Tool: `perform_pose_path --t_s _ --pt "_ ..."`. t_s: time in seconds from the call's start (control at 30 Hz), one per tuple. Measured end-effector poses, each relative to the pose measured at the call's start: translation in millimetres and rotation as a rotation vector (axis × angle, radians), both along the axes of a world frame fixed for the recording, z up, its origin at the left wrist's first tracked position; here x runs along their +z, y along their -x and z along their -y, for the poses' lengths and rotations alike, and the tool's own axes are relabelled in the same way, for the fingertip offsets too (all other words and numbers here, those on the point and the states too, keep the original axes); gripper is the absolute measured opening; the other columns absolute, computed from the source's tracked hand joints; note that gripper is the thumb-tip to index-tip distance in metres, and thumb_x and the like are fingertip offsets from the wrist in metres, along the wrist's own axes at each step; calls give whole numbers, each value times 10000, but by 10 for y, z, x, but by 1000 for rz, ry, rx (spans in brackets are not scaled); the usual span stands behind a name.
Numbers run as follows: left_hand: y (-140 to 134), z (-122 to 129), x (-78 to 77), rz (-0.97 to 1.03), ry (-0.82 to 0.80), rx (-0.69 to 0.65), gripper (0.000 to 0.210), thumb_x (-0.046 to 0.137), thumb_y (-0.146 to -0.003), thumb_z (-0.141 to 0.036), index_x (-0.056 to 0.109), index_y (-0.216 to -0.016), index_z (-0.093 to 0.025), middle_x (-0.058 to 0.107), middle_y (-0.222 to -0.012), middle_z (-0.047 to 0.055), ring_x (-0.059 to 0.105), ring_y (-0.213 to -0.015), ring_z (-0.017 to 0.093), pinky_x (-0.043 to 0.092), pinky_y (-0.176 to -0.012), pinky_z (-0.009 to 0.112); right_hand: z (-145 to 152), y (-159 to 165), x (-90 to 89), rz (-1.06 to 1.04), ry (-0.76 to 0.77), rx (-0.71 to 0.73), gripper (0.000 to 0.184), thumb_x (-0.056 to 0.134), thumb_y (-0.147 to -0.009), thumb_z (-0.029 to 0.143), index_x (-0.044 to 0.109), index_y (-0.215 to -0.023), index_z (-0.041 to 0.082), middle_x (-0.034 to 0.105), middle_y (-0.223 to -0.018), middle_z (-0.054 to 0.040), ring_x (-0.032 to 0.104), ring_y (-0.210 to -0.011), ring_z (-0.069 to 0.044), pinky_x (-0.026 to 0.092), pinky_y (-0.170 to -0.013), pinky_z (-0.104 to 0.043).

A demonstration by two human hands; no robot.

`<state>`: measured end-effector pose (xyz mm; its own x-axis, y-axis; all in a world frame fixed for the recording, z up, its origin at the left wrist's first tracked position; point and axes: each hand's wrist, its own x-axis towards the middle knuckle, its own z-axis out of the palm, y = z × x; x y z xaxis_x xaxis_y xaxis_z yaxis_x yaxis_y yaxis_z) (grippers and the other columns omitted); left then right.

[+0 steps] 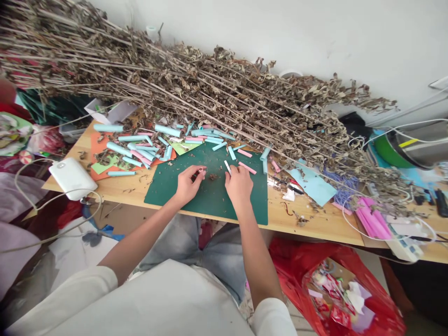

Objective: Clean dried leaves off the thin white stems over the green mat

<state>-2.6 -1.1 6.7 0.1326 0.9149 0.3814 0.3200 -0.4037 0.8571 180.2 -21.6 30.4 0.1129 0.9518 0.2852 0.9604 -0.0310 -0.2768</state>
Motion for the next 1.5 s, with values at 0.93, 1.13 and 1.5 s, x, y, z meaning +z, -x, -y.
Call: perform_pose_path --t_s 0.93,1.13,1.5 --pt "-17 -16 -59 -131 -47 -152 197 521 -960 -310 666 -976 -178 684 -935 62 636 -851 154 486 -770 254 125 257 -218 -696 -213 -46 200 590 -854 308 730 -917 180 740 -889 -73 676 -779 -188 564 -772 -343" --pt "-25 -16 -41 -96 -46 -140 181 544 -951 -314 657 -967 -174 671 -899 56 622 -831 154 486 -763 262 181 270 -100 -446 -237 155 321 581 -861 205 685 -1163 231 676 -1137 -103 630 -1063 -215 536 -933 -390" --pt "-23 -12 -65 -40 -32 -183 277 559 -949 -334 683 -1144 -183 694 -932 70 645 -838 157 506 -759 267 152 304 -86 -548 -328 144 200 563 -908 303 751 -921 238 757 -914 -60 710 -868 -189 581 -849 -366"
